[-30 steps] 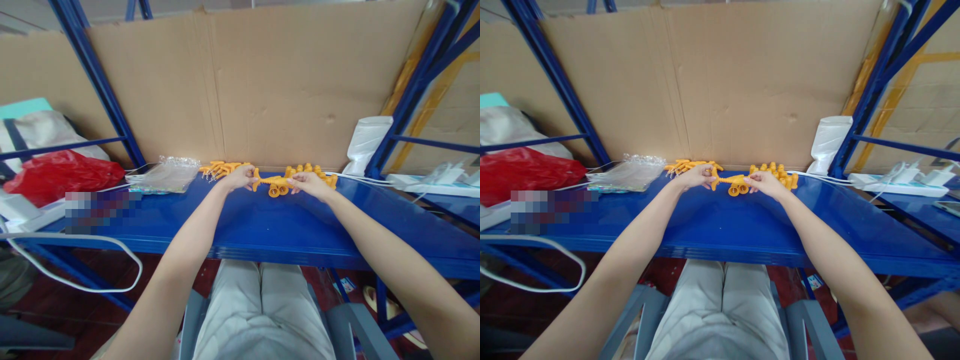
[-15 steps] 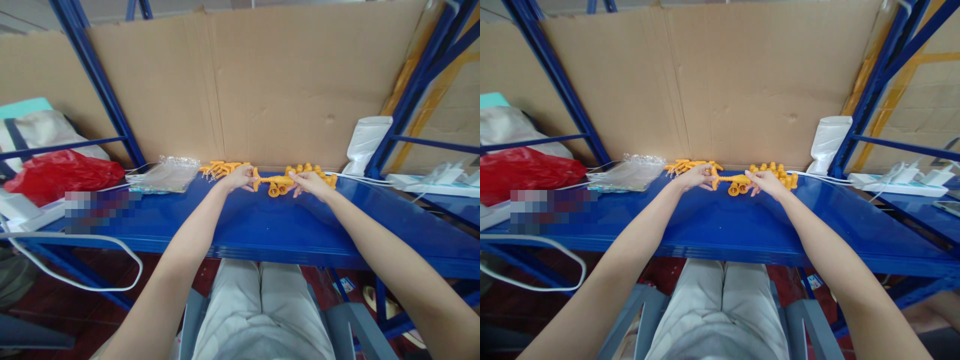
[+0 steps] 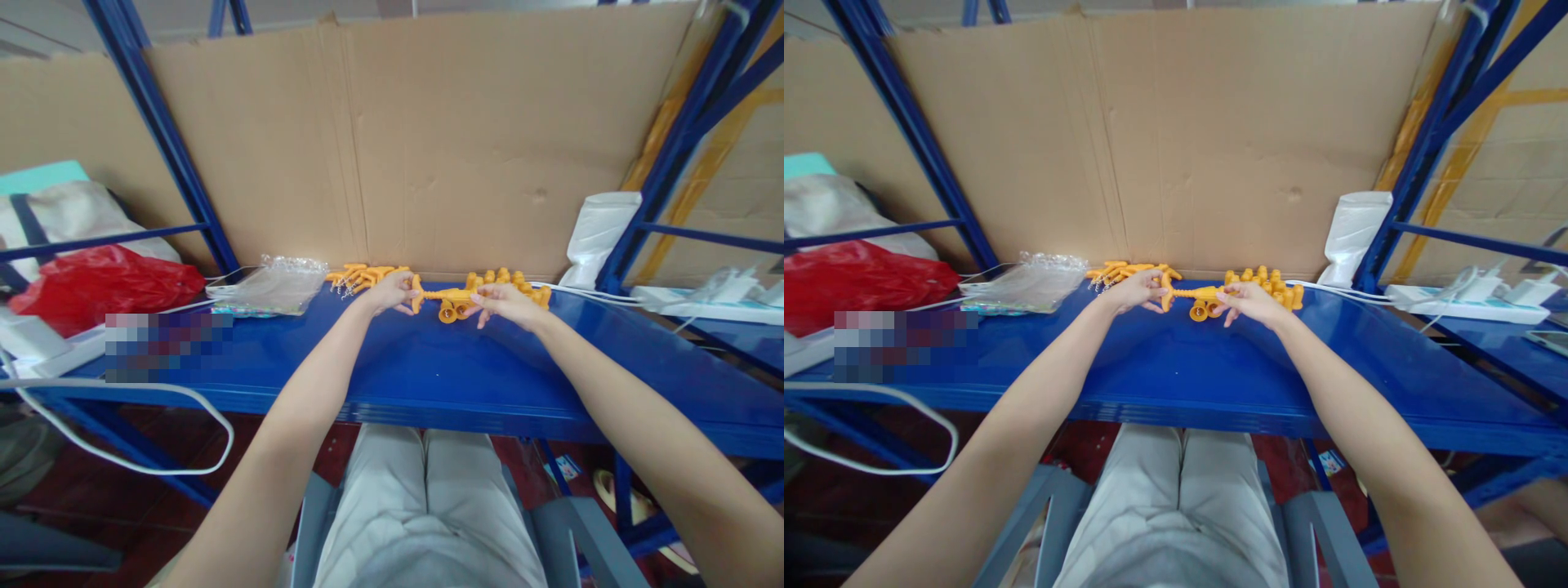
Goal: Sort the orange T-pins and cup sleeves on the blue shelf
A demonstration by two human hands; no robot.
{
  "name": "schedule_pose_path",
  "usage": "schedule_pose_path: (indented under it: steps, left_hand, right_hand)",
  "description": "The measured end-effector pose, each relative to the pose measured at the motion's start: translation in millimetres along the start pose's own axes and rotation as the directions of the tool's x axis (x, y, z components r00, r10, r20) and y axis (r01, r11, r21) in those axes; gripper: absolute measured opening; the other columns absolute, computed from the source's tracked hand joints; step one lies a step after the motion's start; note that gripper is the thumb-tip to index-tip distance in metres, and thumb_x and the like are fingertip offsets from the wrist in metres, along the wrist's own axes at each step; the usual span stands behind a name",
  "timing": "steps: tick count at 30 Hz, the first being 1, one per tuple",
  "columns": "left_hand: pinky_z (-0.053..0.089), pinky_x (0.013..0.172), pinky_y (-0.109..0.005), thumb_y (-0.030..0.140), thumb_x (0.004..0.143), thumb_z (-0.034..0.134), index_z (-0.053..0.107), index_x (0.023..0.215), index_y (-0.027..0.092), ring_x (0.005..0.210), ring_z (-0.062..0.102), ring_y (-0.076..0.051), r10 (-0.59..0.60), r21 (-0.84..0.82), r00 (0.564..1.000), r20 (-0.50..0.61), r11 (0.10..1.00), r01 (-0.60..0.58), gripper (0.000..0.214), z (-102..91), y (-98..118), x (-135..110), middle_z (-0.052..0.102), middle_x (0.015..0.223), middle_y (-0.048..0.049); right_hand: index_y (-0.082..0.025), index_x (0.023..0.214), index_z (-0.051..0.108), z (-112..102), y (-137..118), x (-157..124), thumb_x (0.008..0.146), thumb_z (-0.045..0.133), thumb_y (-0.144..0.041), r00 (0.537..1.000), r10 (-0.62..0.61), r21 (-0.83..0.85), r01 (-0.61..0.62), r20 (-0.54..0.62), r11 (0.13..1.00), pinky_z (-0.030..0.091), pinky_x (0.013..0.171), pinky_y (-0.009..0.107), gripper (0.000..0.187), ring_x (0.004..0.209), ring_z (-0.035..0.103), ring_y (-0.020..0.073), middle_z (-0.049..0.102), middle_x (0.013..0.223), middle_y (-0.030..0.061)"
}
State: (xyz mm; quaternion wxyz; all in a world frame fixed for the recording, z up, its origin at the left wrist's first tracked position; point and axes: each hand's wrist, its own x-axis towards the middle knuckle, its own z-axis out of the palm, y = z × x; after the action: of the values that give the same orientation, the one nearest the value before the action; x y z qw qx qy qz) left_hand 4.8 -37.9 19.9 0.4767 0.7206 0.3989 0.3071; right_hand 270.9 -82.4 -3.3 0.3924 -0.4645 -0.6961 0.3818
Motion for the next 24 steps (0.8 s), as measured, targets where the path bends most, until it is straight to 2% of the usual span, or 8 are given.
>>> schedule_pose_path:
  steps: [7, 10, 17, 24]
  left_hand:
    - [0.062, 0.081, -0.039, 0.006, 0.09, 0.062, 0.052, 0.087, 0.016, 0.064, 0.069, -0.011, -0.01, 0.016, 1.0, -0.016, 1.0, 0.01, 0.015, 1.1, 2.8, -1.9, 0.069, 0.071, 0.0013]
    - [0.062, 0.082, -0.039, 0.009, 0.088, 0.066, 0.052, 0.088, 0.017, 0.065, 0.07, -0.011, 0.005, 0.015, 1.0, -0.023, 1.0, -0.005, 0.016, 1.7, 2.3, -1.5, 0.068, 0.071, 0.0019]
    - [0.063, 0.076, -0.034, 0.01, 0.085, 0.07, 0.051, 0.085, 0.017, 0.062, 0.069, -0.01, 0.005, 0.032, 1.0, -0.006, 0.999, -0.005, 0.02, 2.5, 3.8, -0.1, 0.067, 0.069, 0.0026]
    - [0.063, 0.077, -0.034, 0.009, 0.084, 0.07, 0.052, 0.088, 0.017, 0.062, 0.068, -0.011, 0.0, 0.049, 1.0, -0.01, 0.999, 0.001, 0.02, -0.8, 3.0, 6.2, 0.067, 0.068, 0.0026]
  right_hand:
    - [-0.018, 0.098, 0.069, 0.0, -2.1, -0.5, 0.08, 0.075, -0.061, 1.0, -0.01, -0.029, 0.009, -0.019, 1.0, 0.06, 0.069, 0.043, 0.047, 0.056, 0.07, 0.0219, 0.079, 0.084, 0.014]
    - [-0.019, 0.1, 0.068, -0.7, 0.5, 0.7, 0.079, 0.074, -0.062, 0.999, -0.021, -0.042, 0.019, -0.044, 0.999, 0.06, 0.069, 0.044, 0.048, 0.058, 0.071, 0.0227, 0.079, 0.084, 0.0131]
    - [-0.019, 0.103, 0.069, -1.2, 3.5, 1.6, 0.08, 0.07, -0.067, 0.999, -0.025, -0.076, 0.022, -0.047, 0.997, 0.059, 0.075, 0.052, 0.054, 0.063, 0.073, 0.026, 0.078, 0.085, 0.014]
    - [-0.019, 0.097, 0.068, 1.0, 2.3, 3.2, 0.077, 0.074, -0.066, 0.995, -0.055, -0.076, 0.049, -0.085, 0.996, 0.06, 0.062, 0.04, 0.051, 0.053, 0.07, 0.0213, 0.078, 0.08, 0.0129]
